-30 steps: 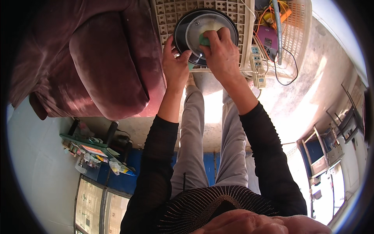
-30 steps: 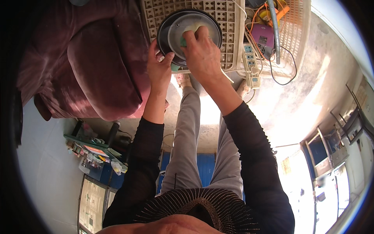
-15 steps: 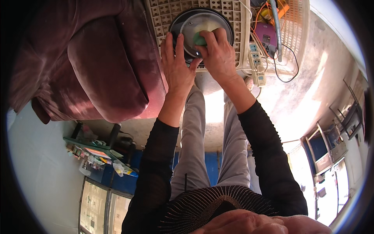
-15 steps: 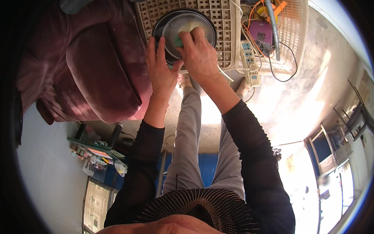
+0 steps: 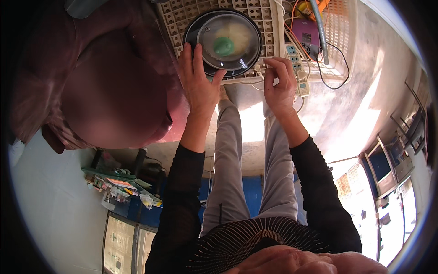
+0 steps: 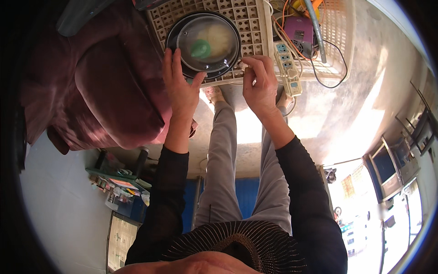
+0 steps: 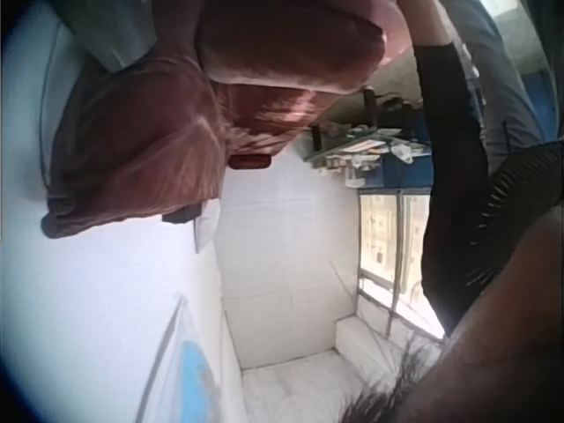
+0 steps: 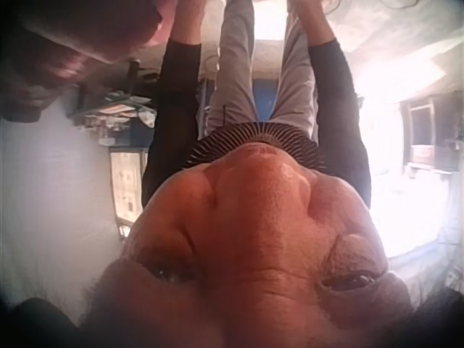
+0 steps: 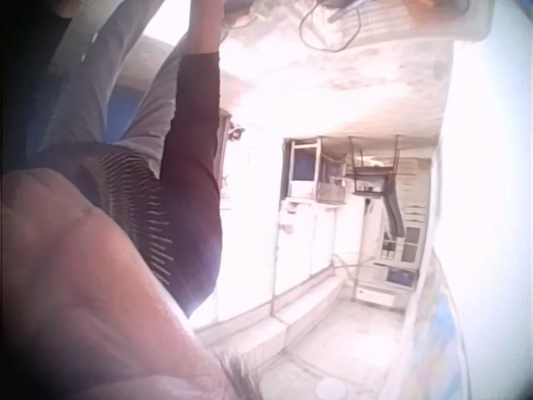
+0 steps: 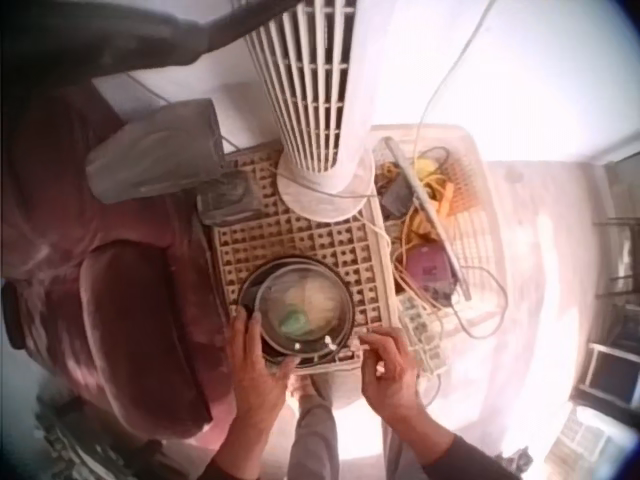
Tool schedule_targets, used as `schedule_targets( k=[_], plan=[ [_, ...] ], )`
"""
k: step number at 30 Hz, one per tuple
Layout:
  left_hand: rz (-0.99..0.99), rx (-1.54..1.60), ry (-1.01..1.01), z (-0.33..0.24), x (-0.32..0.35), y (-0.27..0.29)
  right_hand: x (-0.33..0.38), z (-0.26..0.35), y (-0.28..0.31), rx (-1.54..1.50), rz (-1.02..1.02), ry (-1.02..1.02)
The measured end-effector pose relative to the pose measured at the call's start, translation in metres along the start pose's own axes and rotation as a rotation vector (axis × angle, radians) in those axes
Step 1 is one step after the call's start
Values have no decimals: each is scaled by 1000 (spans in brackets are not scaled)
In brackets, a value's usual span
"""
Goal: The person scoops a white substance from a container into a metal pot, then pours water from a kettle into the pot. They walk to an indoor area and place the pot on a small electric hot plate, then turn it on.
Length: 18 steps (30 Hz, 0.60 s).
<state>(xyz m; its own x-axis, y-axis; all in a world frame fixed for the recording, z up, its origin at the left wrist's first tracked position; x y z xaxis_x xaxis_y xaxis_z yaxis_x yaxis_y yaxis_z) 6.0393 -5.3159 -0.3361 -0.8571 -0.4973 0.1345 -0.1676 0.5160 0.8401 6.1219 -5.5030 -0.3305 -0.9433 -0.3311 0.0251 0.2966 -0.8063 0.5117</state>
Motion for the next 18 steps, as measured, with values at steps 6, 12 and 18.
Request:
schedule_targets(
  k=[6, 12, 18],
  plan=[
    [23, 47, 12, -2, -1, -3, 42, -81, -11, 107, 178, -391],
    [59, 45, 18, -4, 0, -1, 56, -91, -35, 216, 119, -374],
    [64, -62, -32, -2, -1, -5, 58, -112, -53, 473, 87, -349]
  ],
)
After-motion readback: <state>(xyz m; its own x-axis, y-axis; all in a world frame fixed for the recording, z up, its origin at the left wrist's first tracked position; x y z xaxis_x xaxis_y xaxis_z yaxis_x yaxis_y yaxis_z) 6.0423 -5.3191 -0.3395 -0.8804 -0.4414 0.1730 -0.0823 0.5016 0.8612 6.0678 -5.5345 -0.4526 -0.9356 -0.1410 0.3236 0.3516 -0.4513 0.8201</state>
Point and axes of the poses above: each hand's wrist, its own x-axis away from the middle knuckle, its own y-axis out of the back of the hand, z = x × y, the point moved 6 cm from there along -x, towards the middle knuckle, and after that the axes turned 3 degrees about -x, right-handed, at the moved point
